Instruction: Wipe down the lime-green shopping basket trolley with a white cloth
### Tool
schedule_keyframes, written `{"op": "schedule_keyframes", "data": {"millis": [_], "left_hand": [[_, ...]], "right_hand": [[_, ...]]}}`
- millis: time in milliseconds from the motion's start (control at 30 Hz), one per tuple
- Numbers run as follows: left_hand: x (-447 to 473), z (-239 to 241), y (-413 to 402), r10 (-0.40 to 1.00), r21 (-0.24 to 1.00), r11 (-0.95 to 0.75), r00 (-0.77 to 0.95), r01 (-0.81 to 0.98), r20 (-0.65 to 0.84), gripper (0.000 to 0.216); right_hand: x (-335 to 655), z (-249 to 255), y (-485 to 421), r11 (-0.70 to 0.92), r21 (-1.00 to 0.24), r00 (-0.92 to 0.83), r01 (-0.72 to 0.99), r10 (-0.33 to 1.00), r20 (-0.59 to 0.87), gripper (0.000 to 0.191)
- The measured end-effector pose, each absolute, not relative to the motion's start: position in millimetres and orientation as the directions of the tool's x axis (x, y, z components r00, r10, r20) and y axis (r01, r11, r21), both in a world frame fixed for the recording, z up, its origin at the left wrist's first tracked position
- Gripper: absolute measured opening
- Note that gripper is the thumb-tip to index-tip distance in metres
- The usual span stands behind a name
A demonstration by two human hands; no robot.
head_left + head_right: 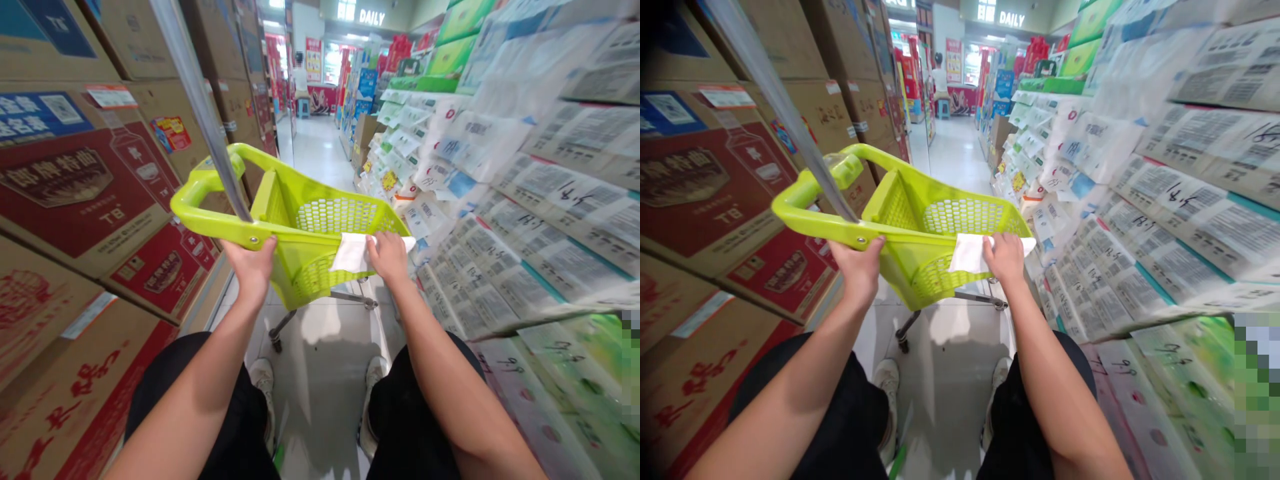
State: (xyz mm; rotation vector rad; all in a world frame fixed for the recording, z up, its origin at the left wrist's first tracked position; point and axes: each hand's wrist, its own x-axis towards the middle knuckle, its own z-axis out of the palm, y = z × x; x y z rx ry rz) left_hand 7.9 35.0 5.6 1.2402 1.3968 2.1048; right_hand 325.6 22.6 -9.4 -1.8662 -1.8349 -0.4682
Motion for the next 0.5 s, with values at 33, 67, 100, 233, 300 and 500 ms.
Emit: {"op": "schedule_keyframes", "data": {"millis": [33,67,100,233,300,500], "left_hand": [[2,5,39,0.665,0.86,-0.485,-0.572,0.158,0.48,0.071],[-3,4,43,0.664,0.855,-0.503,-0.576,0.127,0.476,0.067],[-8,4,45,0.665,0.847,-0.524,-0.58,0.089,0.472,0.064],[-20,9,48,0.671,0.802,-0.595,-0.577,-0.045,0.466,0.058],[-21,12,46,0.691,0.801,-0.594,-0.558,-0.074,0.46,0.06],[-8,7,23,0.752,0.843,-0.537,-0.472,-0.032,0.461,0.08]], "right_hand": [[335,-11,22,-0.024,-0.107,0.079,0.994,0.834,0.546,0.05],[341,-13,21,-0.054,-0.117,0.109,0.992,0.835,0.539,0.05],[346,-15,19,-0.073,-0.122,0.127,0.99,0.837,0.532,0.05],[335,-20,7,-0.061,-0.097,0.103,0.993,0.839,0.534,0.049],[319,-21,2,-0.045,-0.089,0.088,0.995,0.82,0.565,0.047],[263,-11,3,0.141,-0.142,-0.027,0.98,0.797,0.603,0.048]]}}
